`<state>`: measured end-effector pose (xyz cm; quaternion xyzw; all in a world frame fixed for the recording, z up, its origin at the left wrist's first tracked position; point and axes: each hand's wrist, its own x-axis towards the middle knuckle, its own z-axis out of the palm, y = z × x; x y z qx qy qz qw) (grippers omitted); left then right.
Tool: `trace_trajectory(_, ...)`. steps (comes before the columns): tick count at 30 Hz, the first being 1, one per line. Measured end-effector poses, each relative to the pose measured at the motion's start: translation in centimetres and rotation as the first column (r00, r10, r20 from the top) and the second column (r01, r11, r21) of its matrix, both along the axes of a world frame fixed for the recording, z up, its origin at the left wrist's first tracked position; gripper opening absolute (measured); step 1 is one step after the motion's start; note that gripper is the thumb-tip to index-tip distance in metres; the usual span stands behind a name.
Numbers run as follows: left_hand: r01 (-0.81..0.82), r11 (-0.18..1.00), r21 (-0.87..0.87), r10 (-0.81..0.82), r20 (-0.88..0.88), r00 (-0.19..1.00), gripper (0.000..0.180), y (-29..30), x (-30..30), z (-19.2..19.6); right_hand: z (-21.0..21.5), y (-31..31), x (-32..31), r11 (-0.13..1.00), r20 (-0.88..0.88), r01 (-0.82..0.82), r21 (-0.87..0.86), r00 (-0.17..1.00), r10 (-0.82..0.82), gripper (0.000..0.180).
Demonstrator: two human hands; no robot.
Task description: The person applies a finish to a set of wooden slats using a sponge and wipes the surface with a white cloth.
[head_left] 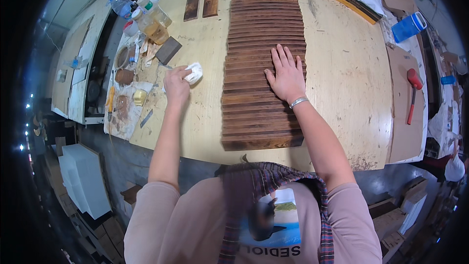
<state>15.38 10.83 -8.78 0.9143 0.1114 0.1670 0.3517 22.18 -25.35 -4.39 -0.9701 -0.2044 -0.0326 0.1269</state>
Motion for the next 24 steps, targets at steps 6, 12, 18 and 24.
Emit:
trace_trajectory(6, 0.271, 0.939, -0.212, -0.254, 0.106, 0.961, 0.034, -12.3, -0.4, 8.3, 2.0, -1.6, -1.5, 0.99, -0.072, -0.092, 0.107, 0.992, 0.1, 0.093)
trace_trajectory(12, 0.059, 0.992, -0.11, -0.05, 0.083, 0.995, 0.033, -13.1, -1.4, 10.2, 5.1, -5.5, -12.9, 0.972, -0.215, -0.228, 0.051, 0.948, 0.233, 0.126)
trace_trajectory(18, 0.717, 0.654, 0.243, -0.728, -0.054, 0.683, 0.039, -20.6, -4.0, 6.2, 2.3, -5.2, -14.9, 0.98, -0.295, -0.185, -0.071, 0.943, 0.157, 0.129)
trace_trajectory(24, 0.386, 0.805, 0.451, -0.317, -0.223, 0.922, 0.035, -4.7, -9.7, 6.8, 1.8, -5.6, -15.1, 0.984, -0.162, -0.174, 0.027, 0.971, 0.176, 0.133)
